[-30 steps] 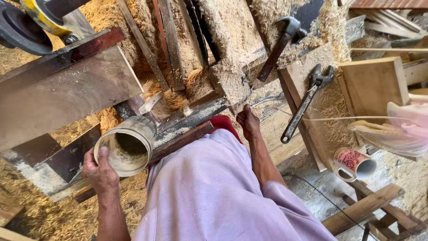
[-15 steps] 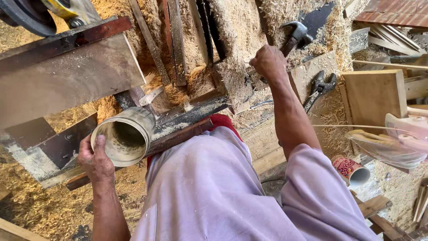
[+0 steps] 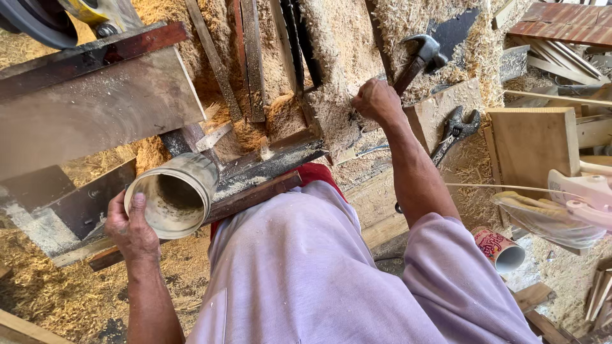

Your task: The person sharpens a small metal blade on a rotating grinding wheel, repeatedly dipping it into a bucket of liquid between passes. The person holds the blade with both hands and moves it back and forth against the wheel.

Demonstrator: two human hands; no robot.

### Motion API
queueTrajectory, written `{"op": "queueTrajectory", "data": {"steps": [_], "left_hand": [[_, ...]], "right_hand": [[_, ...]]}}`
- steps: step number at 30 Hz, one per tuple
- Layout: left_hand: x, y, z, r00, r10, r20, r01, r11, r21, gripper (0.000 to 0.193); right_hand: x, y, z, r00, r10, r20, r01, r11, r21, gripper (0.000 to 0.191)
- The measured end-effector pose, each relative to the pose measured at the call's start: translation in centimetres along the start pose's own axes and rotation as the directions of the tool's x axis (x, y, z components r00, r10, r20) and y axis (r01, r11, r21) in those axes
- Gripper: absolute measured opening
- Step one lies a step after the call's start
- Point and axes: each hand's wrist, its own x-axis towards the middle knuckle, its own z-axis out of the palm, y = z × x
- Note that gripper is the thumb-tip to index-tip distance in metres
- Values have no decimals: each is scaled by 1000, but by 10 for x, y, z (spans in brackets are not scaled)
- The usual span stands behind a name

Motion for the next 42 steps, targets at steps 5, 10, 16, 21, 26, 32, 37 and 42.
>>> {"op": "queueTrajectory", "data": {"steps": [5,10,16,21,26,32,37,42], "left_hand": [[-1,8,5,1000,13,2,-13,1000,20,34],[-4,27,12,978,-190,-83,202,965,170,33],[-4,41,5,958,-277,-80,288,929,232,54],[1,34,-1,999,5,-35,4,965,262,60],[-7,25,-9,979,-159,-129,179,972,154,54],[-11,33,-53,900,-284,-332,225,953,-204,41],[11,46,-122,756,-376,-536,296,926,-232,27],[54,41,-197,719,-269,-640,247,961,-126,26]], "right_hand": [[2,7,3,1000,-20,-4,20,1000,1,26],[6,4,7,995,-77,-67,58,969,-241,21],[10,-14,-17,993,-27,114,74,898,-433,30],[-38,-62,-12,942,-285,-176,235,936,-261,32],[-99,-144,22,828,-559,-39,560,822,107,27],[-141,-150,48,931,-351,97,316,912,263,33],[-140,-120,62,940,-334,68,314,926,211,35],[-145,-97,73,991,-132,2,130,975,180,39]]}}
